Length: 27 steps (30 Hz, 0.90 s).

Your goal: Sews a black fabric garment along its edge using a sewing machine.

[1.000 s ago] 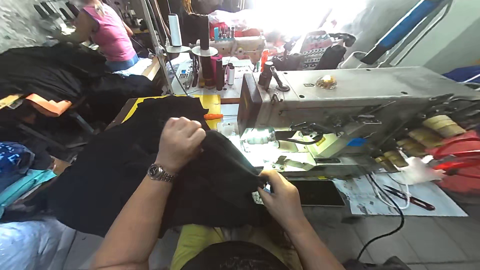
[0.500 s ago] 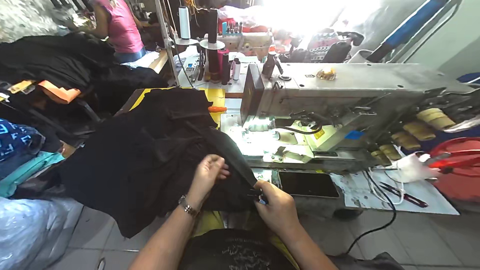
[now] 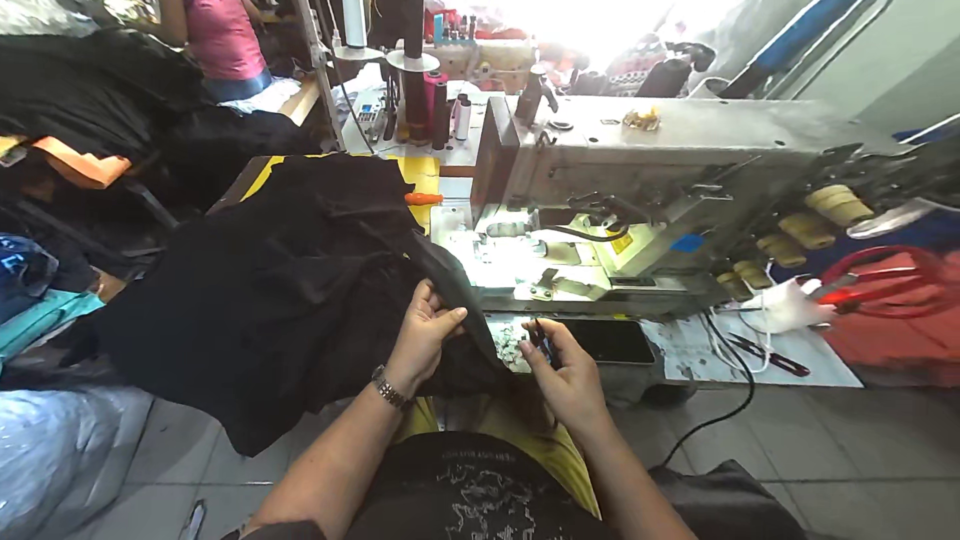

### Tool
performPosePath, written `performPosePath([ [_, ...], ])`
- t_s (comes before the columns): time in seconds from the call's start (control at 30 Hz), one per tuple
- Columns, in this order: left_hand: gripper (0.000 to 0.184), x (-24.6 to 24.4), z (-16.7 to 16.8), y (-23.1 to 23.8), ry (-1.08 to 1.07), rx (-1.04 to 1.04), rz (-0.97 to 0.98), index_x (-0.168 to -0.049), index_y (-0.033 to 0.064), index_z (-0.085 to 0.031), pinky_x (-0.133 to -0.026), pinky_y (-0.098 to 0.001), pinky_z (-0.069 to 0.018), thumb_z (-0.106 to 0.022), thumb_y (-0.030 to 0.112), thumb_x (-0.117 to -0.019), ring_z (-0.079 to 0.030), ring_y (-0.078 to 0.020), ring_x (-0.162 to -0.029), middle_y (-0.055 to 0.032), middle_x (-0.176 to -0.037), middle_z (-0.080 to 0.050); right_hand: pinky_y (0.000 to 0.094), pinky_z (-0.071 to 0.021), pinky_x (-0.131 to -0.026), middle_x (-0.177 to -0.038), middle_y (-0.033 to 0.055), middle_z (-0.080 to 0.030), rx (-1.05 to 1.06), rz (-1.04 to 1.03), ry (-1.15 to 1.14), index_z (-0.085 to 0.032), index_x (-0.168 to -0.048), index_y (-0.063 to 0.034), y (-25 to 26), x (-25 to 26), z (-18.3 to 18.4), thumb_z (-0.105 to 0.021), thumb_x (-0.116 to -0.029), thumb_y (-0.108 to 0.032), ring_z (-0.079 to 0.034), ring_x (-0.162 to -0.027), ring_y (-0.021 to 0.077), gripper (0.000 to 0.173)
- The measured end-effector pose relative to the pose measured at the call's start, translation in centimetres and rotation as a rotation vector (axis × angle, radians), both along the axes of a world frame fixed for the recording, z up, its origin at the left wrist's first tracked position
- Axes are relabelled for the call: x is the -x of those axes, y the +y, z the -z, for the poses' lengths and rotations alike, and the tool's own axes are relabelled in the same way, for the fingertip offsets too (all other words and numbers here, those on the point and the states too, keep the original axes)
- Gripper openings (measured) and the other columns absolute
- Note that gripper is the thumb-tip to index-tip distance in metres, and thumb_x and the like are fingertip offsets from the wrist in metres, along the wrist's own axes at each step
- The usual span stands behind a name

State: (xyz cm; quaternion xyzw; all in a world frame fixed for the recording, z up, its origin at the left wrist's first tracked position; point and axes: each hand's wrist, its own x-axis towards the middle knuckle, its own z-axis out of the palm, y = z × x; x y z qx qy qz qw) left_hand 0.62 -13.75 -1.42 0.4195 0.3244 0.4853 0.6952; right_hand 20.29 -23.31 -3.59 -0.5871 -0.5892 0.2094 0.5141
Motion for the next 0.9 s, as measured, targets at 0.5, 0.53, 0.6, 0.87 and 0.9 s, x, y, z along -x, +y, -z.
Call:
performPosePath([
  [0.5, 0.075, -1.6, 2.3, -0.3, 0.128, -0.146, -0.012, -0.149, -0.0013, -0.027, -0.089, -0.0372, -0.0612, -0.069, -0.010, -0.0877, -0.072, -0.0226, -0.096, -0.0168, -0.110, -0.068, 0.0222, -0.0577, -0.073, -0.106, 0.0025, -0.070, 0.117, -0.122, 0.045, -0.069, -0.123, -0.0092, 1.8, 1.0, 0.3, -0.063, -0.1000, -0.026, -0.066, -0.084, 0.0071, 0.029],
  [0.53, 0.075, -1.7, 2.3, -0.3, 0.117, -0.150, -0.013, -0.149, -0.0017, -0.027, -0.090, -0.0375, -0.0610, -0.069, -0.010, -0.0876, -0.072, -0.0229, -0.096, -0.0174, -0.111, -0.068, 0.0218, -0.0577, -0.073, -0.107, 0.0029, -0.070, 0.107, -0.117, 0.037, -0.070, -0.122, -0.0092, 2.2, 1.1, 0.2, -0.064, -0.0989, -0.026, -0.066, -0.084, 0.0071, 0.029],
  [0.6, 0.074, -1.7, 2.4, -0.2, 0.098, -0.154, -0.008, -0.148, -0.0022, -0.027, -0.091, -0.0376, -0.0607, -0.069, -0.011, -0.0869, -0.072, -0.0230, -0.097, -0.0181, -0.113, -0.068, 0.0201, -0.0565, -0.071, -0.105, 0.0029, -0.069, 0.101, -0.107, 0.035, -0.072, -0.119, -0.0085, 2.9, 1.4, 0.1, -0.067, -0.0961, -0.025, -0.065, -0.082, 0.0061, 0.029],
  [0.87, 0.077, -1.3, 2.7, 0.1, 0.116, -0.224, 0.022, -0.148, -0.0069, -0.026, -0.091, -0.0361, -0.0607, -0.071, -0.010, -0.0851, -0.072, -0.0220, -0.097, -0.0178, -0.113, -0.069, 0.0193, -0.0554, -0.064, -0.097, 0.0017, -0.070, 0.121, -0.079, 0.063, -0.072, -0.108, -0.0073, 4.5, 2.3, 0.0, -0.071, -0.0926, -0.030, -0.064, -0.073, 0.0046, 0.027],
  [0.9, 0.076, -1.3, 2.7, 0.1, 0.112, -0.225, 0.026, -0.147, -0.0071, -0.027, -0.092, -0.0363, -0.0607, -0.071, -0.010, -0.0849, -0.073, -0.0224, -0.098, -0.0178, -0.114, -0.069, 0.0192, -0.0553, -0.062, -0.095, 0.0010, -0.071, 0.118, -0.077, 0.076, -0.071, -0.105, -0.0074, 4.6, 2.4, 0.0, -0.072, -0.0920, -0.029, -0.064, -0.070, 0.0043, 0.026],
])
